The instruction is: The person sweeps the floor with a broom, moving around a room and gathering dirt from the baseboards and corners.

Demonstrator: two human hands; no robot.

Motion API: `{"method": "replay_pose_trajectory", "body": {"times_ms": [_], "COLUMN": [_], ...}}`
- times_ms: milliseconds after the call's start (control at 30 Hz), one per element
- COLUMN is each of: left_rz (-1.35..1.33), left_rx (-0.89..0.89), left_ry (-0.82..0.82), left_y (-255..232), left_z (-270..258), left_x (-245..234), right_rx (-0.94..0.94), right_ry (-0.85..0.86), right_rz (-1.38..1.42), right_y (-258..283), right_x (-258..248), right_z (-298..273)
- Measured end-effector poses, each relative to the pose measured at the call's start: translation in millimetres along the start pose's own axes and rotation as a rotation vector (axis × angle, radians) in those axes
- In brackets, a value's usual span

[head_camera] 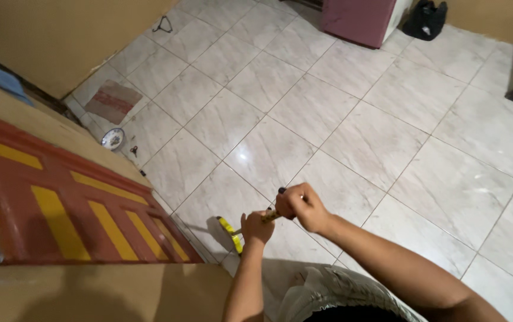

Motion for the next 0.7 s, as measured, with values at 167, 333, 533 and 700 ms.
{"method": "replay_pose_trajectory", "body": {"times_ms": [167,333,533,700], "left_rz": [0.041,-1.058,-0.506,-0.122], "left_rx": [0.348,-0.001,0.279,0.321], "left_ry": [-0.241,0.224,-0.006,-0.145], "left_y": [-3.1,-27.8,-60.7,-33.4], "left_z": [12.6,31.4,24.3,23.3], "left_x": [62.7,85.8,-9.9,-40.4], "right_rx": [0.113,0.069,-0.093,-0.025], "right_ry": [-0.057,0.075,0.043,-0.051], "right_rz": [-0.397,-0.600,-0.516,-0.156], "right_y": [4.1,47.1,86.9,63.1], "right_x": [6.8,42.1,60.5,50.5], "right_z": [2.0,7.2,24.3,32.4]}}
Point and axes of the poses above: each hand's wrist, its own z-axis towards the middle knuckle, its own x-axis out of the palm, y = z × x, the point moved 2 cm from there along z, towards the middle knuckle, and after that the axes turned 5 degrees about -y, right-handed, at the moved point
